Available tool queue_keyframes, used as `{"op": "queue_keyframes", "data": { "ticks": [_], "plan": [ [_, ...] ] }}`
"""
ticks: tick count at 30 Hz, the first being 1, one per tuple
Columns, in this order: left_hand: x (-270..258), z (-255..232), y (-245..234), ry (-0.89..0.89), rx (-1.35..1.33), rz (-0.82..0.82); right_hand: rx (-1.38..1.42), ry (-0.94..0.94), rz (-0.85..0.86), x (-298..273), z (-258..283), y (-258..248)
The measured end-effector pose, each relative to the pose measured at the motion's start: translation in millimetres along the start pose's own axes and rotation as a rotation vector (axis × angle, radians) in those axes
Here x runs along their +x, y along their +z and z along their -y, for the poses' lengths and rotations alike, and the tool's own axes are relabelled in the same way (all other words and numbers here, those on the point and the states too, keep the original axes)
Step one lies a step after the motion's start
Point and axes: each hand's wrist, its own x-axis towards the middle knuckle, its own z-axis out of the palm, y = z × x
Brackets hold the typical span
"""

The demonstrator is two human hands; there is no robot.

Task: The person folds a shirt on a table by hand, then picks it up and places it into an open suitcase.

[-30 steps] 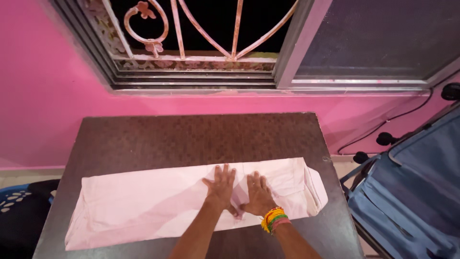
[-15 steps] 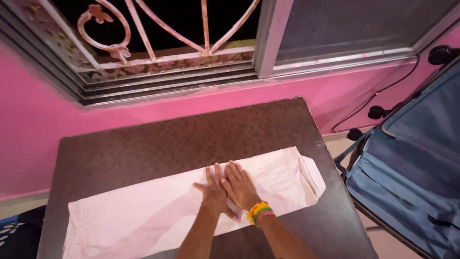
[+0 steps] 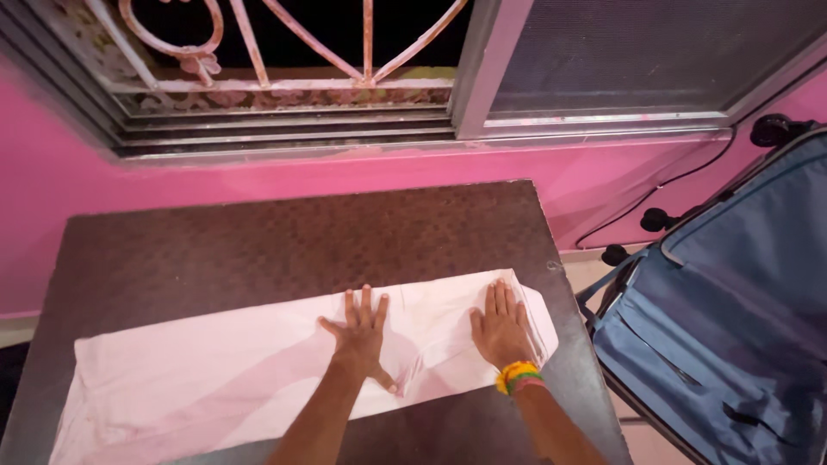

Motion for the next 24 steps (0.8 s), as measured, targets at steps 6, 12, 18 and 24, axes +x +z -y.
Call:
{"op": "queue_keyframes", "data": {
  "ticks": [6, 12, 18, 24],
  "plan": [
    [4.9, -0.1, 2.9, -0.011, 0.017, -0.016, 0.33, -0.467, 0.015, 12.4, 107.7, 25.2],
    [-28.5, 37.9, 43.9, 0.144, -0.129, -0.355, 0.13, -0.044, 0.552, -2.9, 172.5, 3.3],
    [-78.8, 118.8, 89.3, 0.085, -0.297, -0.503, 0.203, -0.024, 0.608, 6.4, 163.0, -6.2],
    [-26.5, 103.8, 122.4, -0.043, -0.393, -0.963, 0.067, -0.029, 0.683, 8.4, 168.3, -1.1]
  ]
}}
